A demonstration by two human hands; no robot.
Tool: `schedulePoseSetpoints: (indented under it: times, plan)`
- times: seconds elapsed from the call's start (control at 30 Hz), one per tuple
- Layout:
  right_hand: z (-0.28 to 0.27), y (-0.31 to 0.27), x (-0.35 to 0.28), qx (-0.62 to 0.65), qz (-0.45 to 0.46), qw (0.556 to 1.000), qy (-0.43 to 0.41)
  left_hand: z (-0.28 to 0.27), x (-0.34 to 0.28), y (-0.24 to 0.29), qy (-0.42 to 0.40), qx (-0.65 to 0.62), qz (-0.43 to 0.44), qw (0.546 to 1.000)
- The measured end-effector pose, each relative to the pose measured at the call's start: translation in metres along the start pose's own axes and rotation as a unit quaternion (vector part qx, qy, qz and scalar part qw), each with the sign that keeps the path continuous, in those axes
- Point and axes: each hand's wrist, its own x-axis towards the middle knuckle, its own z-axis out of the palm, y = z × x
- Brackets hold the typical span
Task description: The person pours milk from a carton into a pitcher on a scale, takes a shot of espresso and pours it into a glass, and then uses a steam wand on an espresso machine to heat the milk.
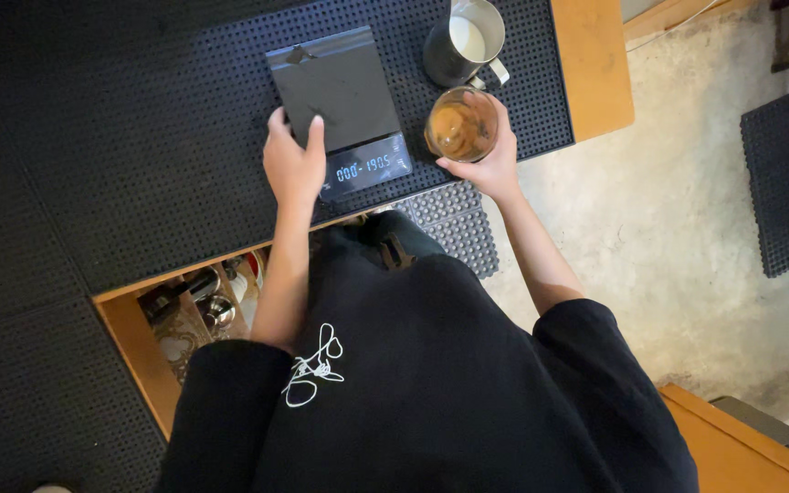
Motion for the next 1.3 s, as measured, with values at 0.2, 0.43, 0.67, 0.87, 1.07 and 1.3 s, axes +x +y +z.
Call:
schedulePoseSetpoints:
  times: [0.2,0.43,0.67,0.87,1.07,1.3]
  plan:
    - [0.001,0.001,-0.003,-0.014,-0.007,1.000,0.002,0.018,0.025,-0.016,-0.031,0.087,0.022,0.995]
    - [0.019,0.001,0.005,-0.005,-0.014,1.000,-0.002,0.022,0.021,-0.029,0.001,0.035,0.033,0.999]
    - [0.037,-0.009,0.018,0.022,-0.028,0.999,-0.029,-0.032,0.018,-0.051,0.077,0.067,0.044,0.994]
    - [0.040,-0.006,0.022,0.029,-0.025,0.998,-0.054,-0.101,0.023,-0.077,0.109,0.130,-0.018,0.985]
    - [0.047,-0.009,0.016,0.013,-0.034,0.997,-0.069,-0.092,-0.005,-0.045,0.166,0.180,0.031,0.969]
    - [0.049,-0.014,0.022,0.029,-0.037,0.995,-0.083,-0.088,-0.041,0.015,0.153,0.100,0.185,0.966]
